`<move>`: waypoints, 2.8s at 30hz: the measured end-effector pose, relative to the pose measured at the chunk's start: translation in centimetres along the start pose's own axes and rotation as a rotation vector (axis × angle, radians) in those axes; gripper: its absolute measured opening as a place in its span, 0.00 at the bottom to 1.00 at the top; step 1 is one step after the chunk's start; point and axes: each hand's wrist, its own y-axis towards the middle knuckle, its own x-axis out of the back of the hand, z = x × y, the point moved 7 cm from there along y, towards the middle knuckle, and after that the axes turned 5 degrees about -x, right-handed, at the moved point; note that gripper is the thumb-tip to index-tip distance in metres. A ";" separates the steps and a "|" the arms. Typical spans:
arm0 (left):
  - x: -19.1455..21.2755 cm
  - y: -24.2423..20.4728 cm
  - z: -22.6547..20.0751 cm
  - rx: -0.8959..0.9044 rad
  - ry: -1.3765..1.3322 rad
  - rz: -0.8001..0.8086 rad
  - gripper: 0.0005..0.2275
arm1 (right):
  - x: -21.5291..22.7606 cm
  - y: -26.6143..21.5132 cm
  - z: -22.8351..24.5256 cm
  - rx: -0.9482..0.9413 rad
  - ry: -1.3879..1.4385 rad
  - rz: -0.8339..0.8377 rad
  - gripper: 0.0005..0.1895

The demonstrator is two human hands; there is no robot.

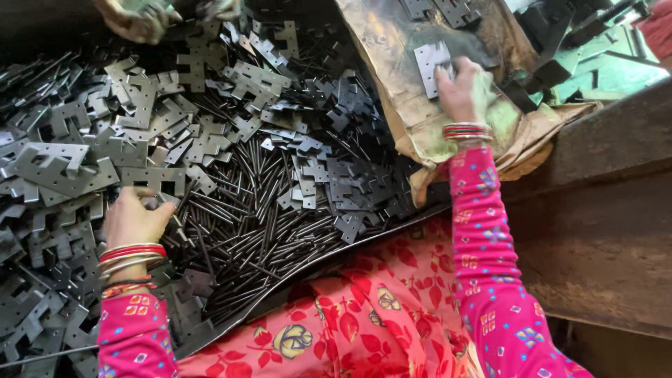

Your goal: The person assembles metal hinge components by inserting pins into hinge plates and placing the finished units into a sack. The person repeatedly picks hinge plates and pins from a large pile, aligns them, inserts the pins, and deposits the assembled hinges into a cloth bag.

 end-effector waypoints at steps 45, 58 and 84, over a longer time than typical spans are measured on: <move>-3.8 -4.2 -14.0 -0.229 -0.511 0.651 0.09 | -7.9 -22.8 16.6 0.049 0.147 0.965 0.35; -4.1 -3.9 -12.5 0.263 -1.729 0.440 0.15 | -3.1 -20.7 19.8 -0.447 0.988 0.907 0.14; 1.8 -2.2 -4.3 0.119 0.439 -0.003 0.23 | -2.9 -26.8 21.9 -0.645 1.488 1.059 0.13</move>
